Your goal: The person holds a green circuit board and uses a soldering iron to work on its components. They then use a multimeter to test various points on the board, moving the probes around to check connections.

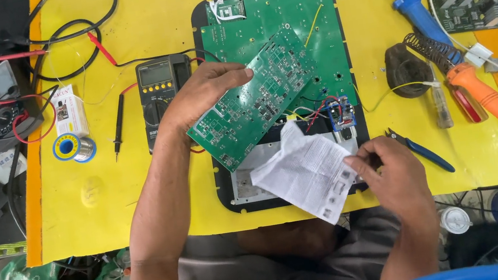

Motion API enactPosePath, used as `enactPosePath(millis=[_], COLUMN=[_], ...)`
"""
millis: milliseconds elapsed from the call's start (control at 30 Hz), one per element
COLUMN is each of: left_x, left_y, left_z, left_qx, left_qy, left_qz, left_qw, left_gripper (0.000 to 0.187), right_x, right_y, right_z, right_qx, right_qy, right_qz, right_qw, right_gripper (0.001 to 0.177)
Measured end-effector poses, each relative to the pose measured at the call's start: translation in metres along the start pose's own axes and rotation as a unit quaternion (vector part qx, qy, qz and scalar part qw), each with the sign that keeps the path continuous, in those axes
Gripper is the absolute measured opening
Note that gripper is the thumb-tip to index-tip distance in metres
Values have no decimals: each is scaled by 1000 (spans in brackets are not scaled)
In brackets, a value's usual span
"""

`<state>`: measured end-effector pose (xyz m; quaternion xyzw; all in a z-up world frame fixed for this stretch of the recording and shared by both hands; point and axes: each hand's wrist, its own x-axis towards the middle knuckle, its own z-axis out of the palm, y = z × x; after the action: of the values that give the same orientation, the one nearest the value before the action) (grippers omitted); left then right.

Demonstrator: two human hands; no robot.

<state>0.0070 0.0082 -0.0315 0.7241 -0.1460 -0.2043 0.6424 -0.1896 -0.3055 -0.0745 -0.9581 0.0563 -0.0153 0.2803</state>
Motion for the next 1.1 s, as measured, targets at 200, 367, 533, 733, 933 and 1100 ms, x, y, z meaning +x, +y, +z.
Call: enactPosePath(millis=[200, 367, 533, 733, 933, 1100], left_x=[2, 1, 4, 1, -5, -4], left_y=[-3, 2, -5, 1, 31, 29], left_z=[0, 1, -2, 0, 6, 5], left_qx=[0, 4, 6, 13, 136, 141], left_qy=[4, 0, -7, -1, -8, -14], left_qz=[-2, -1, 1, -2, -92, -90], left_qw=[1000, 1000, 1000, 1000, 986, 986], left_gripper=[38, 38, 42, 44, 50, 56], right_x=[36, 39, 36, 19, 9, 4], right_y=[9, -51, -29, 7, 42, 40], right_z=[13, 3, 27, 24, -3, 0], right_qx=[117, 1, -23, 106, 29, -114], right_qy=[172, 13, 135, 258, 365, 362], right_qz=[-102, 96, -53, -143, -74, -64], right_qw=[973, 995, 989, 950, 928, 923], right_gripper=[28, 65, 62, 56, 41, 66])
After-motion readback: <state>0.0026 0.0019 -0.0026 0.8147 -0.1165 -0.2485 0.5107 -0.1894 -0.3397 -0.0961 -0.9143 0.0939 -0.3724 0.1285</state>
